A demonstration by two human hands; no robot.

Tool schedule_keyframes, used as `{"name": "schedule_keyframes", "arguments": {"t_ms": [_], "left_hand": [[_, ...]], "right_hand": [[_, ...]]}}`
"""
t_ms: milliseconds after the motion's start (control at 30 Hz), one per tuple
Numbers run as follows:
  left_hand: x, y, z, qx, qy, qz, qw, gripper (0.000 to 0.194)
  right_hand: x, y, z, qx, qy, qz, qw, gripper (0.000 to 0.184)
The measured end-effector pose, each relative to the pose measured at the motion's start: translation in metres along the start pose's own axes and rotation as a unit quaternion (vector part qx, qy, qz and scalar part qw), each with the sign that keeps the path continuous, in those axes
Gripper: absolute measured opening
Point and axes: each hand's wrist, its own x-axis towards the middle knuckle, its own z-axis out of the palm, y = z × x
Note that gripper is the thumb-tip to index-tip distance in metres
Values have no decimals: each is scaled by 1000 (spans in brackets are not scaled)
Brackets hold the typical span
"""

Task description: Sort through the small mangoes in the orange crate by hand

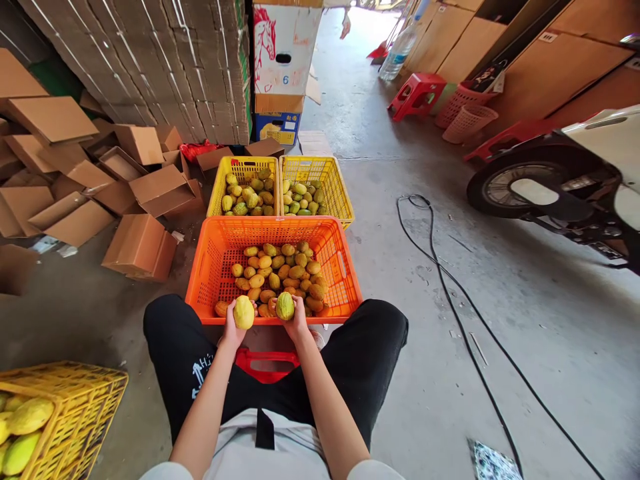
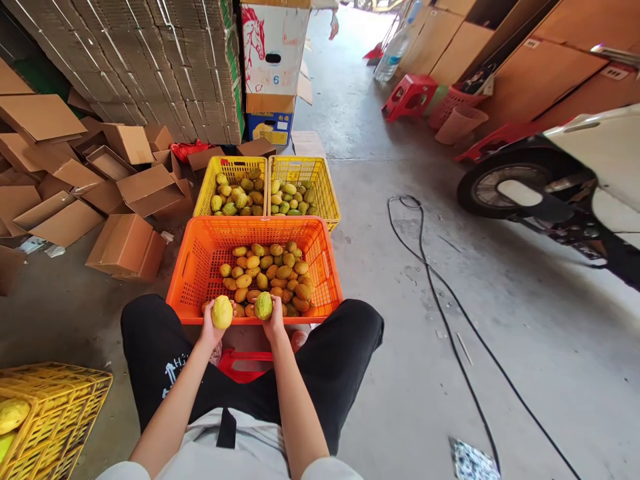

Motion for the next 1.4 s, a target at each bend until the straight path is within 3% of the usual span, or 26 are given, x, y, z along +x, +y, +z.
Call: {"name": "schedule_keyframes", "arguments": {"t_ms": [200, 467, 567, 667, 767, 833, 900, 933, 1000, 1100, 1133, 1200, 1300, 1333, 1400], "left_hand": [[-3, 2, 5, -11, 43, -3, 999, 36], [-8, 4, 13, -66, 48, -26, 996, 41], [-8, 5, 12, -72, 46, -33, 996, 41], [-9, 5, 11, -69, 43, -40, 996, 41], [-9, 4, 11, -67, 44, -39, 996, 42], [-8, 3, 11, -65, 48, -39, 996, 44], [-7, 3, 10, -62, 50, -42, 996, 44], [-5, 4, 10, -59, 50, -45, 996, 44], [-3, 4, 8, -55, 51, -55, 996, 45], [-2, 5, 7, -56, 58, -64, 995, 44], [-3, 6, 7, -58, 58, -64, 995, 43], [-4, 7, 10, -61, 61, -63, 994, 42], [-7, 8, 15, -61, 77, -65, 993, 43], [-8, 9, 17, -60, 84, -66, 992, 42], [-10, 10, 20, -61, 96, -67, 991, 41]], "right_hand": [[-10, 6, 11, -9, -14, -37, 999, 36], [-12, 3, 6, 33, 83, 66, 994, 21], [-9, -9, 10, 64, 101, 88, 989, 19], [6, -59, 40, 45, 74, 85, 993, 15], [28, -147, 94, 11, -16, -61, 998, 17], [42, -207, 127, 20, -47, -118, 992, 21], [50, -246, 144, -6, -102, -207, 973, 25], [52, -254, 144, -23, -112, -255, 960, 26], [49, -241, 129, -79, -101, -341, 931, 29], [36, -165, 74, -332, -19, -371, 867, 38], [30, -132, 53, -462, 24, -338, 820, 38], [18, -72, 15, -705, 61, -226, 669, 30], [4, -16, -19, -763, 69, -180, 617, 24], [3, -8, -24, -799, 60, -181, 571, 27], [3, -3, -26, -842, 54, -174, 507, 31]]}}
